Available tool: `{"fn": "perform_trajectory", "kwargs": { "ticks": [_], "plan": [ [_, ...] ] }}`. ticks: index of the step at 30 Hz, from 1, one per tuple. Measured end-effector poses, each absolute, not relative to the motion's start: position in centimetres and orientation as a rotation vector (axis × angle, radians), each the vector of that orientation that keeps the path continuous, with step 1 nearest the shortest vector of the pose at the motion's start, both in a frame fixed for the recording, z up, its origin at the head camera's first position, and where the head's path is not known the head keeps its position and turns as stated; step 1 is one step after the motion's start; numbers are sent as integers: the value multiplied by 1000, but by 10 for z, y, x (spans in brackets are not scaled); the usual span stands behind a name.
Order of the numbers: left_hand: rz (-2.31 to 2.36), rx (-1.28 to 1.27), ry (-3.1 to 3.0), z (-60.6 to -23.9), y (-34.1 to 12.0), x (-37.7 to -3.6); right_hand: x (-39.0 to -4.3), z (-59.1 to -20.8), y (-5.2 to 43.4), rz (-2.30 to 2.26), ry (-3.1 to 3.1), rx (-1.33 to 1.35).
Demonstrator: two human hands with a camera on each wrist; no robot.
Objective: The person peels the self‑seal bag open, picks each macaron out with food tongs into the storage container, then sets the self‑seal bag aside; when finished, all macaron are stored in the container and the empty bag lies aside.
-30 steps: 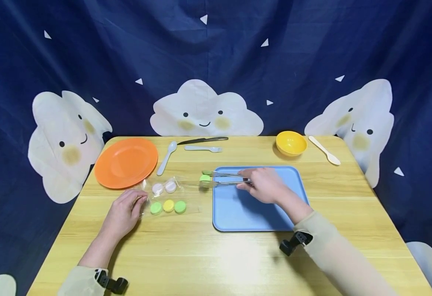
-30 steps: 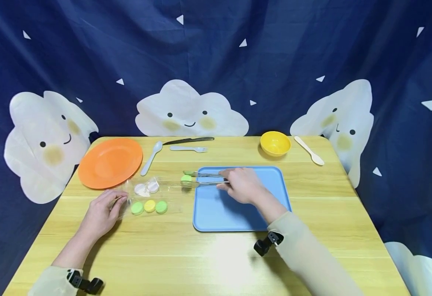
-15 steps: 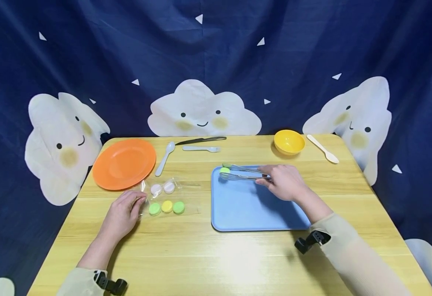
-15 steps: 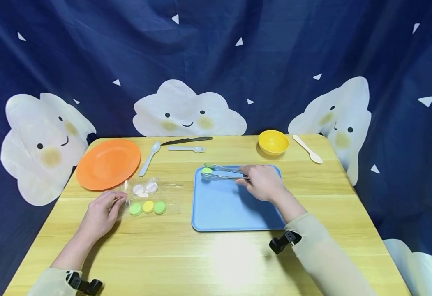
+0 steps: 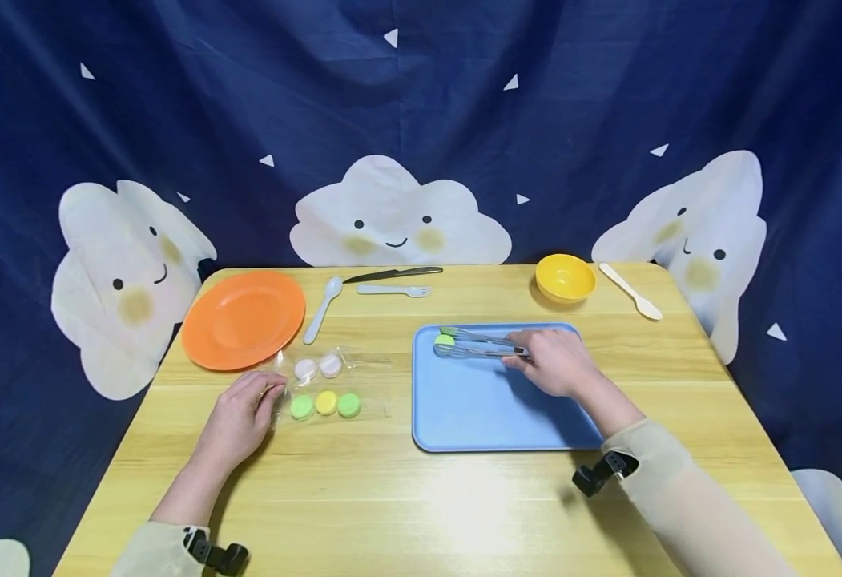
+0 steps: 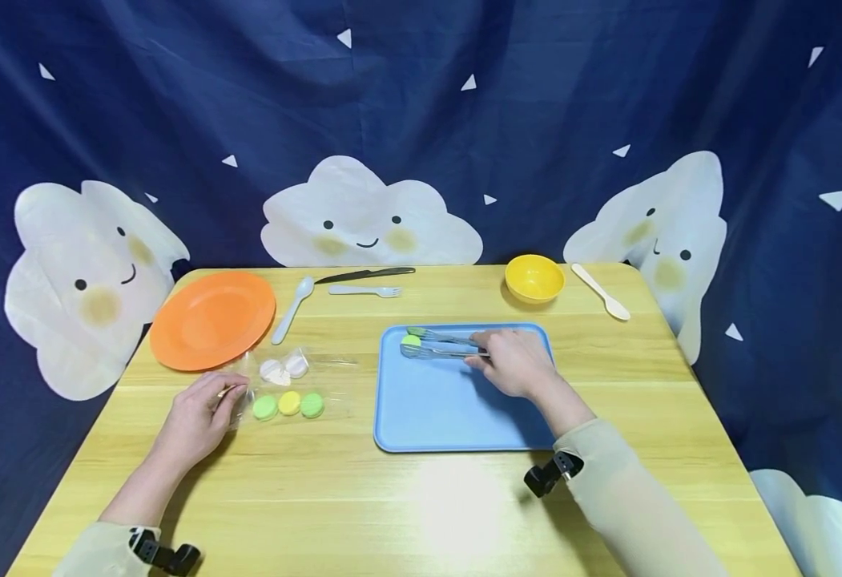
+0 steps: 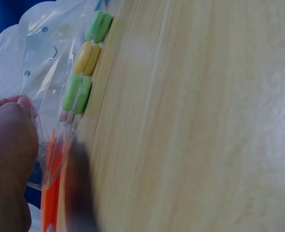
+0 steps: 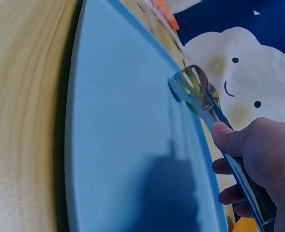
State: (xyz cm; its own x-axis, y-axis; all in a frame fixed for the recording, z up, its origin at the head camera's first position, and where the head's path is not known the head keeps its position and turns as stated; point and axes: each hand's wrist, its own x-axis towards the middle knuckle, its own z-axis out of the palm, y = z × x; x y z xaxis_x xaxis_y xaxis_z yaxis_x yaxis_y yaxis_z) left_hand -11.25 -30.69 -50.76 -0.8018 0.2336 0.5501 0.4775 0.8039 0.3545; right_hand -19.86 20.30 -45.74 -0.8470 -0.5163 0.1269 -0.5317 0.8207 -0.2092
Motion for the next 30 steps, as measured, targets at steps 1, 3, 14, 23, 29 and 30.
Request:
{"fn": "perform_trajectory", "kwargs": {
  "ticks": [1,3,14,23,29,30],
  "plan": [
    [-672,-530,-2497,-508,-307,-112,-199,-458,203,370,-2942,848],
    [-672,-530,-2496,-508,-307,-112,-198,-458,203,379,-2955,847],
    [-678,-526,-2497,-509,-308,-112,-193,-447,193,409,-2932,870],
    [-692,-511,-2504,-508,-308,-112,-180,-439,159,446,-2903,999],
    [-694,-506,-2508,-508,-308,-111,-178,-443,136,433,-2897,1080],
    [-695,-506,-2509,-508,-308,-110,-177,-443,132,435,-2901,1086]
  ]
}}
